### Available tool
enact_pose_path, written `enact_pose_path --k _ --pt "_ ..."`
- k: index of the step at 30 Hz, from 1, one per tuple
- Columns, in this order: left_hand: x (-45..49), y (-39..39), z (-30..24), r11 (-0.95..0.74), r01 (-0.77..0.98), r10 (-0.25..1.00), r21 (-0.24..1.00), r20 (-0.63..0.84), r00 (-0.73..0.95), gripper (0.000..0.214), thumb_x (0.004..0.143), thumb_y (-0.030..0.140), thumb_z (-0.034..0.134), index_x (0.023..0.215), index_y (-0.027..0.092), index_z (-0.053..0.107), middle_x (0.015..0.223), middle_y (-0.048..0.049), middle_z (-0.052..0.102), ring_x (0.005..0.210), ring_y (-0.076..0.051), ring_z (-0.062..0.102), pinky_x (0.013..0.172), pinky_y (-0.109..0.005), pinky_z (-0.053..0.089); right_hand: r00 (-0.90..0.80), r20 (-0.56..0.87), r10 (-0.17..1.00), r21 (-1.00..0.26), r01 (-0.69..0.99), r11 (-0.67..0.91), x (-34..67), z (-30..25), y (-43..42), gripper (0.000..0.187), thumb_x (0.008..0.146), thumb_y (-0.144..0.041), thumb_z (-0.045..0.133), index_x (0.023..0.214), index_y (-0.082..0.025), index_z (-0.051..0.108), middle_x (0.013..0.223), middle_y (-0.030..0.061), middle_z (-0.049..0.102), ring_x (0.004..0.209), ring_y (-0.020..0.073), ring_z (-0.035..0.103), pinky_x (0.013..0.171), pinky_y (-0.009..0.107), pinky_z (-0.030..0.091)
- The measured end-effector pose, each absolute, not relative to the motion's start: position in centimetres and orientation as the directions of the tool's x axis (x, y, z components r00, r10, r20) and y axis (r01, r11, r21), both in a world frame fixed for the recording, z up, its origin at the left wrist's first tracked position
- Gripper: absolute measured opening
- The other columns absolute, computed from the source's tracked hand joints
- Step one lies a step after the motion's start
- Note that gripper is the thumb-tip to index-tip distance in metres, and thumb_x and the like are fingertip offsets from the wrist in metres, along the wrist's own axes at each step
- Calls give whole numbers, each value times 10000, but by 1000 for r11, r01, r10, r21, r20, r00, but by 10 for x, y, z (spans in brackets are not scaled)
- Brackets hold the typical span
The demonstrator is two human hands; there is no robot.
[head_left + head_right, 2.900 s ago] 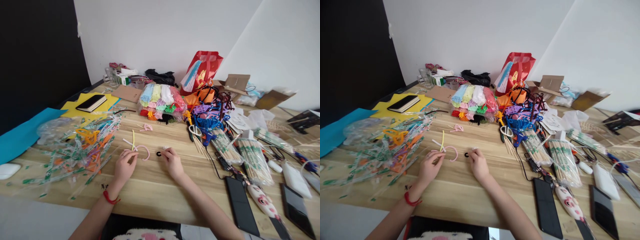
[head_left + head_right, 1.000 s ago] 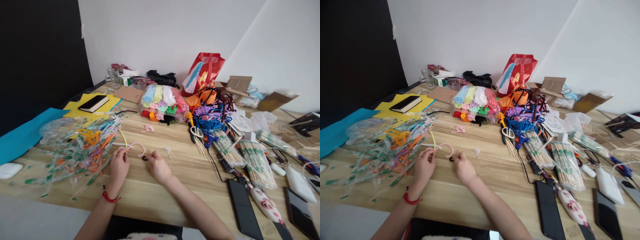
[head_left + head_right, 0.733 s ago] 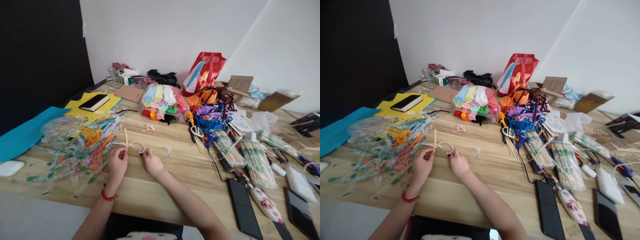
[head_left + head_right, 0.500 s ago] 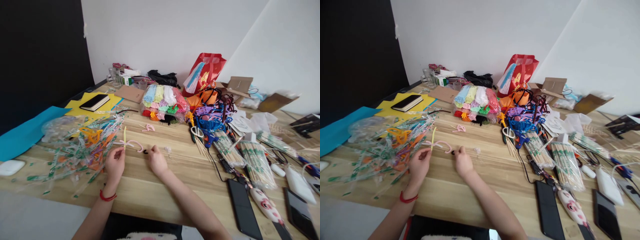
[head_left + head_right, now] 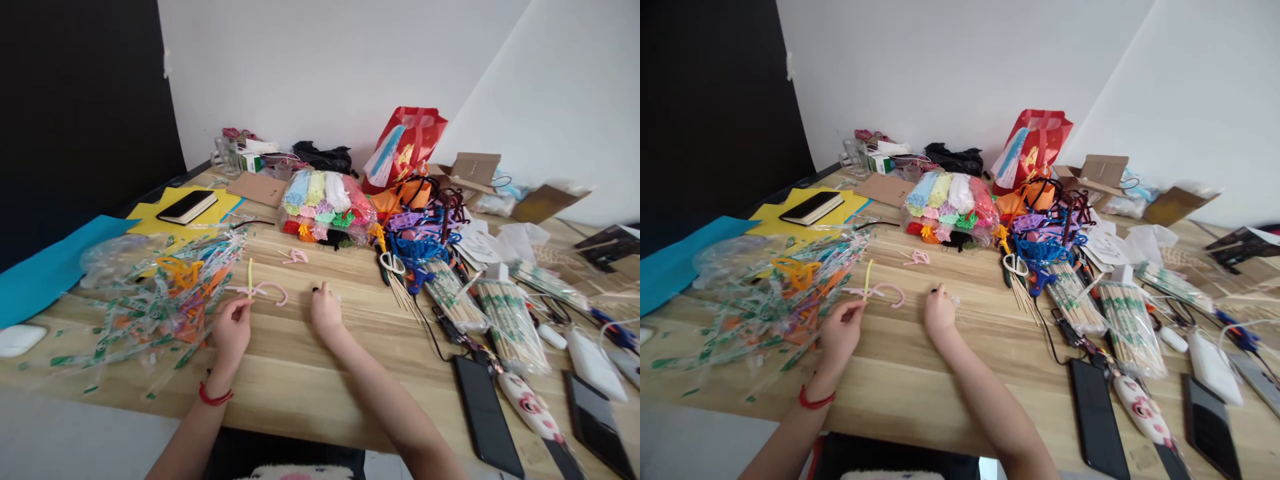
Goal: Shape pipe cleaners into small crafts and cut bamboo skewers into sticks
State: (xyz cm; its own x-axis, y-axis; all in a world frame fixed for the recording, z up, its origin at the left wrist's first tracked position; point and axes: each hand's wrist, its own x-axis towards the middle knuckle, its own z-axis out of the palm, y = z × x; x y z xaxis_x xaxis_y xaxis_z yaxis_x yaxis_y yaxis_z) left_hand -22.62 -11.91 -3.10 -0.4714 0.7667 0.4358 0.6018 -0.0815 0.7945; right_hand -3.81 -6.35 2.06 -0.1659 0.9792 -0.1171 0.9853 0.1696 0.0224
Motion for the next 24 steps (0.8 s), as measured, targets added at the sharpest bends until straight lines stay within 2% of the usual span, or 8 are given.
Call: enact_pose_path --k 2,5,7,9,11,17,21,24 --pt "-225 -119 -29 -91 610 767 787 446 -461 180 793 285 502 754 172 637 843 -74 653 781 -189 604 672 -305 500 -190 -82 978 -23 982 188 -39 22 -69 322 834 12 346 1050 -82 566 1049 171 516 820 184 631 654 263 503" --pt "-225 -119 -28 -87 621 773 779 446 -451 169 788 260 486 756 179 631 850 -74 649 790 -193 606 687 -317 505 -422 -39 906 -137 900 413 -57 17 -91 350 866 -55 361 1184 -136 482 1073 139 514 752 149 622 643 253 508" --pt "-224 -119 -27 -80 635 777 768 448 -443 168 784 254 480 758 183 629 848 -72 648 799 -197 606 705 -327 505 -580 -50 813 -136 811 569 -73 11 -105 314 885 -98 352 1165 -134 490 1064 140 524 758 160 616 622 258 514" --pt "-224 -119 -28 -82 643 780 762 450 -434 168 781 260 482 752 183 628 838 -72 648 802 -201 604 713 -334 504 -640 -68 765 -96 768 634 -82 5 -110 289 891 -102 332 1111 -112 520 1051 157 536 798 182 614 606 264 518" --pt "-224 -118 -28 -93 642 784 761 454 -424 171 778 251 478 741 179 629 825 -76 647 790 -202 602 703 -333 503 -603 -80 794 -63 798 600 -81 3 -106 299 884 -82 321 1096 -93 531 1085 182 530 809 186 617 597 263 518" --pt "-224 -119 -28 -105 675 785 730 478 -395 188 755 183 446 726 182 632 824 -78 645 792 -209 597 682 -333 499 -245 -106 964 -35 969 243 -38 10 -68 354 868 -32 297 1083 -104 570 1157 190 503 773 176 636 607 273 494" --pt "-224 -119 -27 -95 691 795 716 472 -380 203 748 162 431 712 193 628 819 -69 641 794 -208 593 686 -334 500 -245 -78 966 -182 957 228 -19 12 -60 339 881 -76 355 1081 -193 602 1126 112 521 777 143 624 676 253 460" --pt "-223 -118 -27 -100 685 800 722 467 -376 194 758 177 440 729 191 631 836 -72 627 766 -197 588 647 -316 504 -333 -29 942 -273 910 313 -19 11 -64 327 884 -110 384 1085 -236 608 1068 64 536 812 127 611 711 225 436"
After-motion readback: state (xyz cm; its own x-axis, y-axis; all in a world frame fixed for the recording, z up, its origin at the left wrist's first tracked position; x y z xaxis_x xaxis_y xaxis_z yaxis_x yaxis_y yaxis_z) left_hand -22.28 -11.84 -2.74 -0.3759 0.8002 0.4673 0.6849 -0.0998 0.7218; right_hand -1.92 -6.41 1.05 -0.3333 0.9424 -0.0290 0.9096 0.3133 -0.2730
